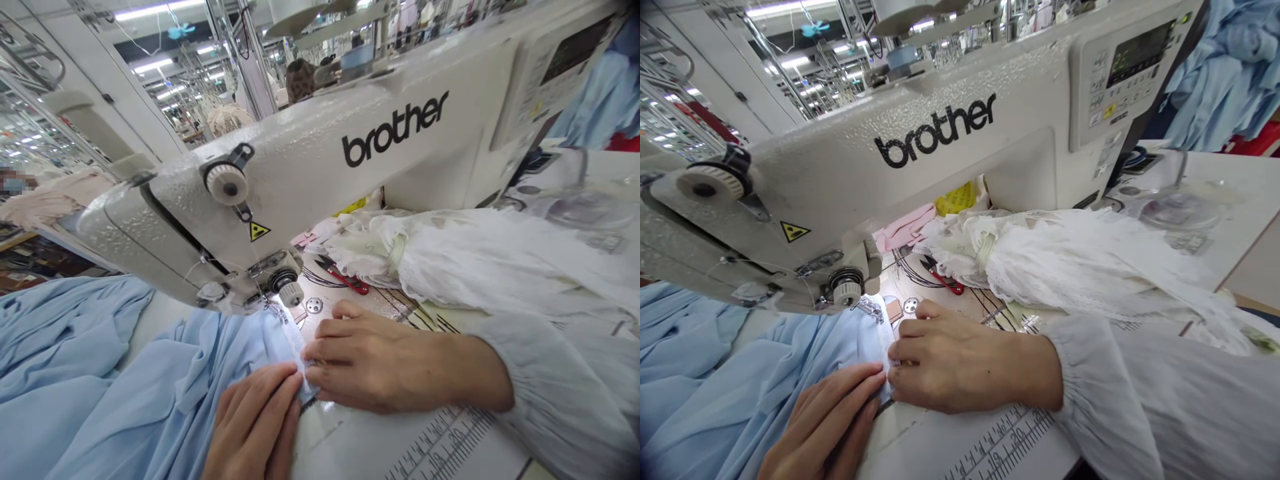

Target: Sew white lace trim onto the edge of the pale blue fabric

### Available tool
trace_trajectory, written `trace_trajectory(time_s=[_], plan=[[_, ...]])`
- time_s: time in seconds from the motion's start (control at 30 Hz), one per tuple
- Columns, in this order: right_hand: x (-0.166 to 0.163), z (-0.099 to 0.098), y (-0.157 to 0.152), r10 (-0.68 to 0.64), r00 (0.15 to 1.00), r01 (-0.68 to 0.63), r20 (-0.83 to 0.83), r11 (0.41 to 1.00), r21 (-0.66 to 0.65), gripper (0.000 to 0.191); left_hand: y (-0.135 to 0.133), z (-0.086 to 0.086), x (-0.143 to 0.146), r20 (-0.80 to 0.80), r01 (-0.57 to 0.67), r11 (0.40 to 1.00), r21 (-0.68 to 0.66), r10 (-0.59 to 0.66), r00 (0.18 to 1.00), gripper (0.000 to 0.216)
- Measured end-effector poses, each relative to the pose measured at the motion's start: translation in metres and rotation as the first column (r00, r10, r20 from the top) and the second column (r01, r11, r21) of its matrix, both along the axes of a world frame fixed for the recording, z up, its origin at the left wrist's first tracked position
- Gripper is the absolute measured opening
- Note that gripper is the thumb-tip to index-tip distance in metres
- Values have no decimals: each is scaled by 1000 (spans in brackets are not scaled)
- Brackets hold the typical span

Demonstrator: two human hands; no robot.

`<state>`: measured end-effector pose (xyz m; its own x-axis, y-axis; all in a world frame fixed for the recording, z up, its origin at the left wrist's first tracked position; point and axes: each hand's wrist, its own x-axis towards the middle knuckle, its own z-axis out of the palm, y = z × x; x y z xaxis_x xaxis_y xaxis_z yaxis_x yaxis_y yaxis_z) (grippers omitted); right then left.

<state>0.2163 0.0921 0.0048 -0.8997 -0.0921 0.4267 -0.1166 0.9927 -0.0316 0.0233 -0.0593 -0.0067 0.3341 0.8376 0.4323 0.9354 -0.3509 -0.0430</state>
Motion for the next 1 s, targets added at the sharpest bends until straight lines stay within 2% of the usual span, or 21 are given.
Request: trace_trajectory(time_s=[0.2, 0.43, 0.63, 0.83, 1.0], plan=[[-1, 0, 0, -3, 1000, 4, -7, 1000, 8, 29, 1, 0, -1, -1, 13, 1000, 9, -13, 1000, 31], [-7, 1, 5, -41, 998, 47, 51, 992, -116, 21, 13, 3, -7, -4, 21, 1000, -5, -21, 1000, 30], [-8, 2, 8, -78, 989, 95, 125, 986, -135, 25, 23, 4, -11, 12, -25, 1000, -5, 25, 1000, 30], [-4, 0, 4, -46, 996, 54, 74, 992, -115, 22, 17, 5, -10, -26, 30, 1000, -3, -30, 999, 30], [-5, -1, 2, -34, 999, 39, 41, 994, -107, 23, 17, 4, -10, 27, 47, 998, 49, -49, 998, 24]])
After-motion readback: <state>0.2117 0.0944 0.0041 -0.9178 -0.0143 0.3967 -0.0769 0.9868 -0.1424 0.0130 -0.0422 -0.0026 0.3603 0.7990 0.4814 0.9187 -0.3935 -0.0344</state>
